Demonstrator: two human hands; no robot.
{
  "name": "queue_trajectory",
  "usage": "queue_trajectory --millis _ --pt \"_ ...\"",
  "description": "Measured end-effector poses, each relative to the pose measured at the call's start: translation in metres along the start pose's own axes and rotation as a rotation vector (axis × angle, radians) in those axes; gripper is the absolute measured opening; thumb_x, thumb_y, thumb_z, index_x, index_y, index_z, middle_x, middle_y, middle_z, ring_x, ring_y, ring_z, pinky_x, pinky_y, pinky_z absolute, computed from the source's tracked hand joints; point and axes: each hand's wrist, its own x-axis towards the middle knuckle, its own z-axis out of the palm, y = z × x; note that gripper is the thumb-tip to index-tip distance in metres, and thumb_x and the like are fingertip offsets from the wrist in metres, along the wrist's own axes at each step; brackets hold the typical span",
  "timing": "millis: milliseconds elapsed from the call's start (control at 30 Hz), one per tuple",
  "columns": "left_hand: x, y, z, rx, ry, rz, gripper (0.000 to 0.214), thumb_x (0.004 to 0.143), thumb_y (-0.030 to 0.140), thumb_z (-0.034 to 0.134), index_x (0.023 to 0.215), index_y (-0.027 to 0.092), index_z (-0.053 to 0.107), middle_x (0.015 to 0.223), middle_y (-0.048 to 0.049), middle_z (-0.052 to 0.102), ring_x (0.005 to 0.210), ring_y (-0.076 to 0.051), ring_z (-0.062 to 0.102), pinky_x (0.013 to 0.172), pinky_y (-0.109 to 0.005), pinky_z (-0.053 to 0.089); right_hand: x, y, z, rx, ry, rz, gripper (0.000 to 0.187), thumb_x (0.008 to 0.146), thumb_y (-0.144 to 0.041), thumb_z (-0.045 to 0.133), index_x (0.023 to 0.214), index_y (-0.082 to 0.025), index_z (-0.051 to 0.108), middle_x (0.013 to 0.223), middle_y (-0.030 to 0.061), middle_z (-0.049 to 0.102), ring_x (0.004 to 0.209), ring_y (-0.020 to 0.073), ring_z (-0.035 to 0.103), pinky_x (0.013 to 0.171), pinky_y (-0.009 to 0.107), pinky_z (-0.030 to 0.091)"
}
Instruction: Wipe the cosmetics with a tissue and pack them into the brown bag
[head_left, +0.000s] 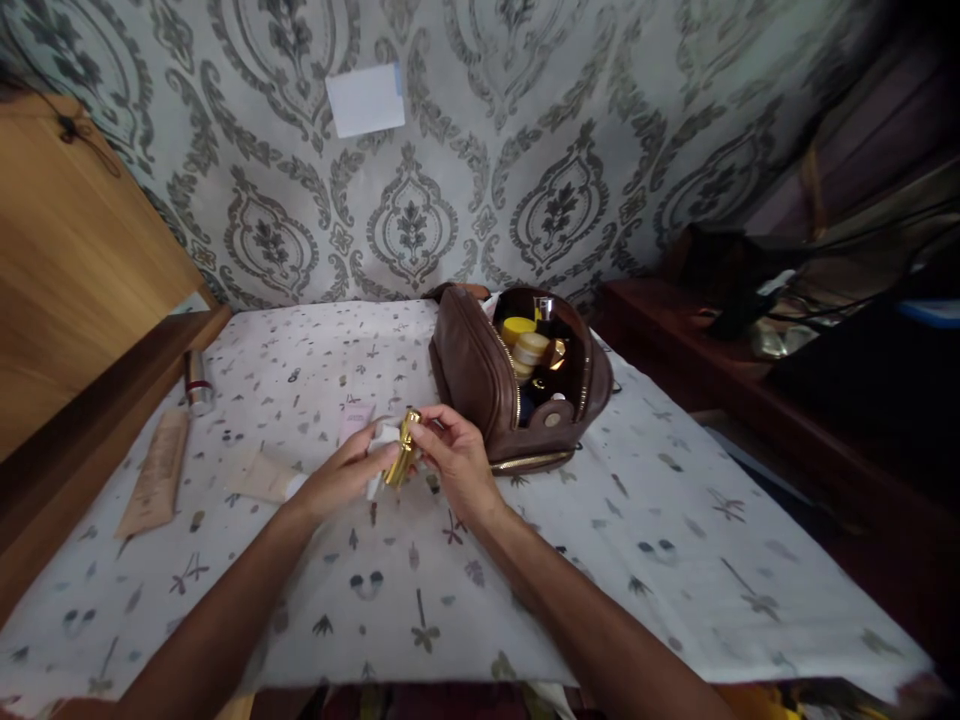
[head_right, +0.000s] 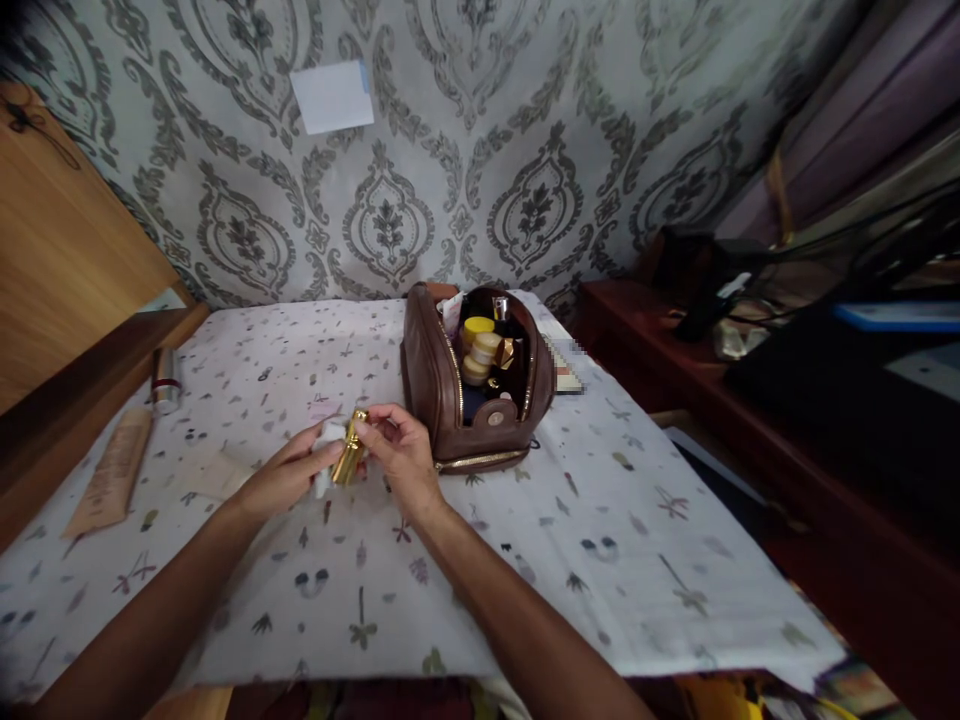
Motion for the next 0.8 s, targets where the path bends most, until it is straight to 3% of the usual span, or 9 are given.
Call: queue_trajectory --millis 133,267,333,433,567,700,800 --pt "-0.001 0.005 0.008 0.326 0.041 0.143 0.048 0.094 0.051 0.054 0.132 0.021 0.052 0.114 -0.0066 0.064 0.105 -0.023 0.059 0.099 -0.038 0.045 -0.002 0.003 0.001 -0.088 -0.005 -0.062 0.038 0.067 -0.044 0.085 0.086 -0.02 0.062 0.061 -0.007 0.055 0.05 0.0077 0.045 0.047 0.02 0.038" --pt "-0.004 0.009 0.013 0.483 0.081 0.11 0.048 0.097 0.054 0.045 0.132 0.022 0.049 0.09 -0.0022 0.06 0.083 -0.021 0.058 0.081 -0.035 0.049 -0.005 0.005 0.003 -0.132 0.005 -0.132 0.036 0.072 -0.043 0.082 0.087 -0.02 0.06 0.063 -0.0066 0.056 0.049 0.0078 0.048 0.048 0.021 0.04" --pt "-0.005 0.008 0.012 0.459 0.079 0.061 0.053 0.096 0.057 0.044 0.136 0.022 0.045 0.081 0.0002 0.057 0.075 -0.019 0.056 0.074 -0.033 0.05 -0.006 0.004 0.004 -0.129 0.021 -0.157 0.034 0.074 -0.043 0.081 0.087 -0.02 0.059 0.065 -0.0059 0.058 0.05 0.0085 0.05 0.049 0.022 0.042" --pt "-0.004 0.006 0.009 0.343 0.019 0.012 0.061 0.093 0.06 0.049 0.14 0.023 0.037 0.09 -0.0014 0.059 0.076 -0.019 0.06 0.072 -0.033 0.053 -0.006 0.003 0.004 -0.106 0.075 -0.196 0.033 0.076 -0.043 0.08 0.087 -0.02 0.058 0.067 -0.005 0.06 0.052 0.0089 0.052 0.049 0.022 0.044" --pt "-0.003 0.003 0.004 0.265 -0.079 0.031 0.051 0.094 0.055 0.053 0.131 0.022 0.043 0.091 -0.0009 0.058 0.066 -0.014 0.056 0.06 -0.027 0.05 -0.004 0.0 0.004 -0.04 0.099 -0.192 0.033 0.073 -0.039 0.082 0.086 -0.02 0.059 0.07 -0.0041 0.062 0.052 0.0082 0.051 0.046 0.021 0.041" --pt "-0.002 0.007 -0.001 0.176 -0.128 -0.005 0.043 0.094 0.054 0.053 0.117 0.019 0.051 0.078 0.0009 0.058 0.057 -0.011 0.05 0.051 -0.023 0.043 -0.003 -0.007 0.004 0.057 0.014 -0.102 0.045 0.07 -0.038 0.083 0.107 -0.02 0.066 0.072 -0.0047 0.061 0.053 0.0075 0.049 0.045 0.02 0.039" --pt "-0.004 0.01 -0.003 0.077 -0.111 0.025 0.048 0.092 0.054 0.057 0.124 0.019 0.051 0.094 -0.0054 0.063 0.072 -0.016 0.06 0.05 -0.023 0.046 -0.003 -0.01 0.003 0.035 -0.052 -0.084 0.039 0.074 -0.041 0.08 0.104 -0.018 0.069 0.063 -0.0057 0.057 0.05 0.0077 0.048 0.046 0.021 0.04"
